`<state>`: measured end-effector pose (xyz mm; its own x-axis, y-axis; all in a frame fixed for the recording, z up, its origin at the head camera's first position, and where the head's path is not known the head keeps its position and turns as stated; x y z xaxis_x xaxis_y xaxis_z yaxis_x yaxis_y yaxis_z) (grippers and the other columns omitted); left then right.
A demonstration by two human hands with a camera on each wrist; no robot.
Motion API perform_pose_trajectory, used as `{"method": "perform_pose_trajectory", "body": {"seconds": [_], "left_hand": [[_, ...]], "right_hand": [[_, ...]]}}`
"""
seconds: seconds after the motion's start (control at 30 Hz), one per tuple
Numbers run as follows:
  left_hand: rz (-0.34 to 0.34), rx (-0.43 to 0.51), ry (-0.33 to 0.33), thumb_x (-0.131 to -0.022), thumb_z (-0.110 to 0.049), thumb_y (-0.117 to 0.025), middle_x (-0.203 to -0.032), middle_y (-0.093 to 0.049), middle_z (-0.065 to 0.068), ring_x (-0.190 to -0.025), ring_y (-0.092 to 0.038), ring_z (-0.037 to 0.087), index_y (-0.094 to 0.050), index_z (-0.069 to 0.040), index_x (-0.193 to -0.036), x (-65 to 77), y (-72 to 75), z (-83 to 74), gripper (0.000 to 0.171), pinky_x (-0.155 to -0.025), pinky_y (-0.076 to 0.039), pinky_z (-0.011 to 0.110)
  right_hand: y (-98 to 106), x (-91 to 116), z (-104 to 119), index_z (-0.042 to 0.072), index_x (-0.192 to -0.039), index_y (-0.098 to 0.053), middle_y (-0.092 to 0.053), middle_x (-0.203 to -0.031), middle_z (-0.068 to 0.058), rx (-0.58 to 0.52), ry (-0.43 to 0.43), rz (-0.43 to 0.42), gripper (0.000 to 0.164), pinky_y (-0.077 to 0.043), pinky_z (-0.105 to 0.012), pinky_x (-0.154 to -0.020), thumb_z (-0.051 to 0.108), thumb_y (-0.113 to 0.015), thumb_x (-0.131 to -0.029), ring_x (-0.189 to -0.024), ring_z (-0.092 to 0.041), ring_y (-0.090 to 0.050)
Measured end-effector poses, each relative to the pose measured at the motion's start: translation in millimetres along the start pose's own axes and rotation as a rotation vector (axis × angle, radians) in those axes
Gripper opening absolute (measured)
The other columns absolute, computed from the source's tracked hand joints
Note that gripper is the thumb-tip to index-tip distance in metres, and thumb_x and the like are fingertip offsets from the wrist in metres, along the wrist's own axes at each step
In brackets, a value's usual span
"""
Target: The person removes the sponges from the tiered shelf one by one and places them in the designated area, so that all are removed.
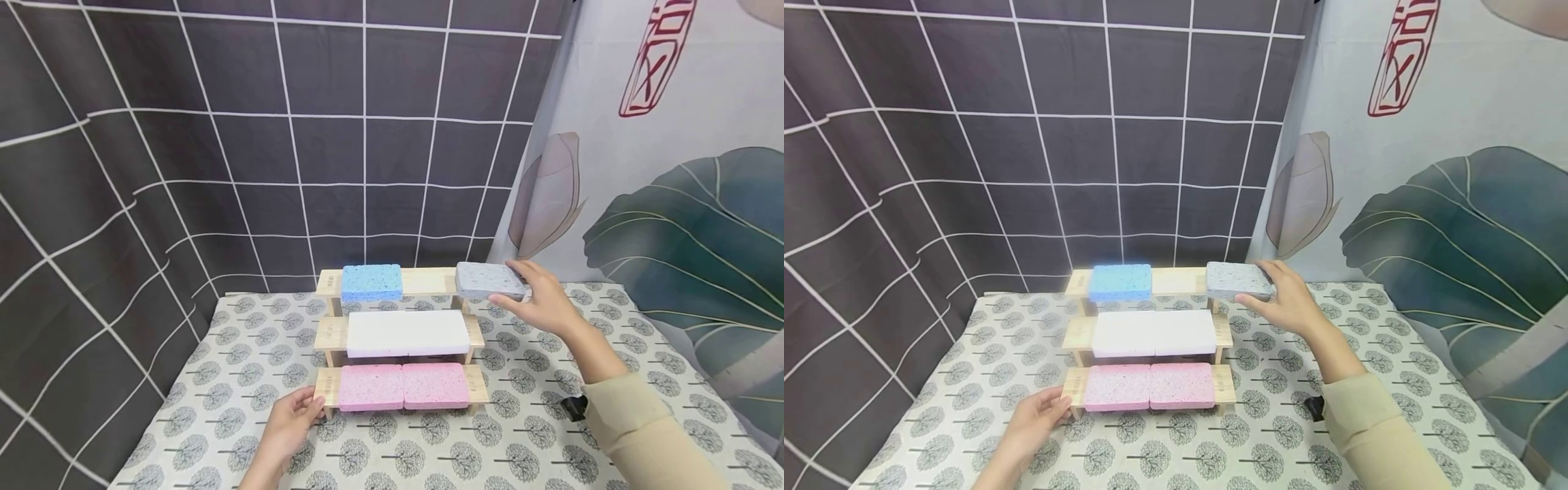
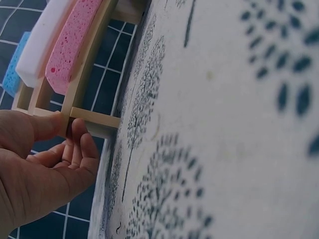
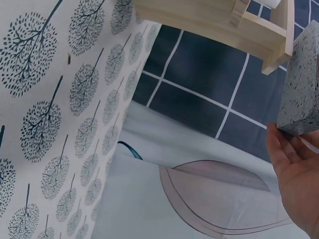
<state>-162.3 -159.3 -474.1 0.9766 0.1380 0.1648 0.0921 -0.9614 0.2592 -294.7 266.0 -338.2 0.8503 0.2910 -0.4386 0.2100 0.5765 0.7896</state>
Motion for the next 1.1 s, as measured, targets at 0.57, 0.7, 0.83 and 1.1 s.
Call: {"method": "perform_pose_trajectory", "body": {"seconds": [0.57,0.7,0.83,1.1], "left_hand": [[0.010,0.031,-0.003,-0.100,-0.005,-0.059,-0.098,-0.065,0.014,-0.087,-0.063,0.019,-0.052,0.020,-0.129,2.4,0.1,1.4,0.039,-0.077,-0.059,0.026],[0.010,0.034,-0.003,-0.100,-0.005,-0.060,-0.098,-0.065,0.014,-0.087,-0.063,0.019,-0.052,0.020,-0.129,1.6,0.5,1.9,0.040,-0.077,-0.059,0.026],[0.010,0.037,-0.006,-0.099,-0.004,-0.060,-0.098,-0.065,0.014,-0.087,-0.063,0.020,-0.052,0.020,-0.129,1.4,0.7,1.9,0.039,-0.076,-0.059,0.025],[0.009,0.023,-0.001,-0.100,-0.006,-0.060,-0.098,-0.065,0.013,-0.087,-0.064,0.019,-0.051,0.020,-0.130,-1.3,0.8,3.2,0.041,-0.077,-0.059,0.026]], "right_hand": [[1,5,-5,-0.006,-0.136,-0.053,-0.057,-0.131,-0.029,0.003,-0.014,-0.103,0.069,-0.046,-0.066,-0.094,0.022,-0.077,-0.077,-0.116,-0.049,-0.054],[1,5,-7,-0.006,-0.133,-0.055,-0.059,-0.127,-0.028,0.007,-0.003,-0.135,0.067,-0.048,-0.062,-0.091,0.018,-0.076,-0.074,-0.112,-0.046,-0.056],[1,6,-8,-0.006,-0.133,-0.055,-0.059,-0.126,-0.026,0.012,-0.004,-0.142,0.066,-0.048,-0.060,-0.088,0.017,-0.073,-0.073,-0.109,-0.044,-0.056],[2,8,-13,-0.005,-0.137,-0.053,-0.058,-0.127,-0.026,0.020,-0.039,-0.130,0.069,-0.048,-0.061,-0.087,0.016,-0.073,-0.074,-0.108,-0.043,-0.055]]}}
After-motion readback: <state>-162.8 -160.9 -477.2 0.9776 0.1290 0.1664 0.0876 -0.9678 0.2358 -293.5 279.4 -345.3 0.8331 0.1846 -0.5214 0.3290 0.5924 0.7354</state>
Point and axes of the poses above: each hand's wrist, its own x-axis away from the middle knuckle, its own y-axis out of the back of the hand, z = x × y, the point moved 4 cm from there along -x, towards the middle knuckle
